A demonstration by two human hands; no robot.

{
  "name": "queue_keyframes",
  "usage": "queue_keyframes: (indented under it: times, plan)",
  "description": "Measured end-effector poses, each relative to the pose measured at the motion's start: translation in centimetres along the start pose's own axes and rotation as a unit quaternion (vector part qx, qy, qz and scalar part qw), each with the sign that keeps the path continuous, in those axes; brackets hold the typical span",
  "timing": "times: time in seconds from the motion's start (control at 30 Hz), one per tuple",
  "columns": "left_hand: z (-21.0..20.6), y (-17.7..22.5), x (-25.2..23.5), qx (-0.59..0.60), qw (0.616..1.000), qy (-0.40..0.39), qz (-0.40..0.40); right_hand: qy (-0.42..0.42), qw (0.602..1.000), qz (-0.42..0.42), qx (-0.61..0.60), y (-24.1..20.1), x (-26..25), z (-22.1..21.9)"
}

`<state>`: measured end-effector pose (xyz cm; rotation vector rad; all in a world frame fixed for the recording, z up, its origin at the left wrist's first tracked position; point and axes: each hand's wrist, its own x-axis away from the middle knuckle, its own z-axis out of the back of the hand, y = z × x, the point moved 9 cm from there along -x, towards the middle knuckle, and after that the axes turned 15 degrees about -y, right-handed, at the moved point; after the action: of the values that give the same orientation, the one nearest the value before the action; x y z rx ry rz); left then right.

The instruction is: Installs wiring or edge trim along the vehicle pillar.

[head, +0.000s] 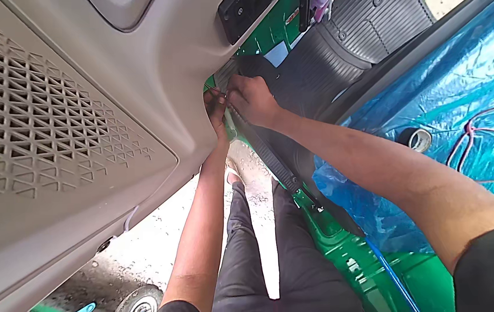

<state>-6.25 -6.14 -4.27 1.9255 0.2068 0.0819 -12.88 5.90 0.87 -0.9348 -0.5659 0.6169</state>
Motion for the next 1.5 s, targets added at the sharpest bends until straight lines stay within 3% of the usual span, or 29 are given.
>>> queue_keyframes:
  times: [0.07, 0.13, 0.2, 0.23, 0.33, 0.4, 0.47, 0.57, 0.73, 0.83, 0.9, 0.93, 0.97, 1.03, 1.07, 1.1, 1.13, 1.2, 1.27, 1.3, 1.4, 1.5]
  plan:
    - [-0.1, 0.0, -0.1, -0.019, 1.0, -0.008, 0.004, 0.018, 0.973, -0.094, -0.212, 2.3, 0.3, -1.1]
    - [-0.2, 0.2, 0.0, -0.025, 0.999, -0.018, -0.006, 0.008, 0.871, -0.183, -0.455, 3.7, 0.9, -3.5]
    - [-0.2, 0.3, 0.1, -0.029, 0.999, -0.018, -0.008, -0.051, 0.789, -0.221, -0.571, 3.7, 1.3, -4.9]
    - [-0.1, 0.3, 0.1, -0.031, 0.999, -0.012, -0.008, -0.068, 0.787, -0.208, -0.577, 3.7, 1.2, -4.7]
    - [0.3, 0.1, 0.1, -0.042, 0.999, 0.008, 0.003, -0.086, 0.873, -0.143, -0.458, 3.3, 0.3, -2.5]
    - [0.2, 0.4, 0.3, -0.049, 0.998, 0.033, 0.019, -0.107, 0.94, -0.103, -0.308, 2.4, 0.0, -1.2]
    - [0.2, 0.4, 0.3, -0.045, 0.998, 0.045, 0.03, -0.118, 0.979, -0.055, -0.16, 1.4, -0.1, -0.5]
    - [0.2, 0.0, 0.3, -0.028, 0.998, 0.036, 0.037, -0.082, 0.996, 0.0, -0.04, 0.4, -0.2, -0.1]
    - [0.3, 0.1, 0.3, -0.042, 0.998, 0.028, 0.034, -0.033, 0.998, 0.04, -0.021, 0.0, -0.2, 0.4]
    - [0.2, 0.2, 0.1, -0.032, 0.999, 0.005, 0.006, -0.01, 0.999, 0.006, -0.038, 0.2, -0.1, 0.0]
    - [0.2, 0.3, 0.1, -0.033, 0.999, -0.006, -0.007, -0.004, 0.99, -0.056, -0.127, 1.3, 0.0, -0.7]
    - [0.1, 0.4, 0.2, -0.039, 0.999, -0.01, -0.011, -0.003, 0.97, -0.1, -0.221, 2.2, 0.1, -1.6]
    - [0.0, 0.5, 0.2, -0.044, 0.999, -0.016, -0.016, -0.005, 0.925, -0.147, -0.349, 3.3, 0.3, -3.0]
    - [-0.2, 0.8, 0.2, -0.05, 0.998, -0.016, -0.032, -0.051, 0.779, -0.235, -0.58, 3.9, 1.4, -5.8]
    - [-0.2, 0.8, 0.2, -0.051, 0.998, -0.02, -0.033, -0.078, 0.732, -0.25, -0.629, 3.7, 1.8, -6.4]
    - [-0.1, 0.7, 0.1, -0.052, 0.998, -0.023, -0.037, -0.101, 0.722, -0.251, -0.636, 3.6, 1.8, -6.3]
    - [0.0, 0.6, 0.0, -0.051, 0.998, -0.026, -0.04, -0.113, 0.744, -0.247, -0.61, 3.7, 1.7, -5.7]
    - [0.2, 0.2, 0.0, -0.045, 0.999, -0.007, -0.024, -0.107, 0.846, -0.218, -0.474, 4.1, 1.0, -3.5]
    - [0.1, 0.4, 0.2, -0.038, 0.999, 0.026, 0.022, -0.105, 0.942, -0.137, -0.287, 3.0, 0.1, -1.4]
    - [0.1, 0.5, 0.3, -0.036, 0.998, 0.039, 0.036, -0.106, 0.972, -0.091, -0.19, 2.1, -0.2, -0.6]
    - [0.0, 0.5, 0.4, -0.025, 0.997, 0.052, 0.044, -0.08, 0.997, -0.006, -0.001, -0.3, -0.3, 0.5]
    - [0.1, 0.1, 0.4, -0.02, 0.998, 0.042, 0.036, -0.06, 0.997, 0.017, 0.034, -0.8, -0.2, 0.5]
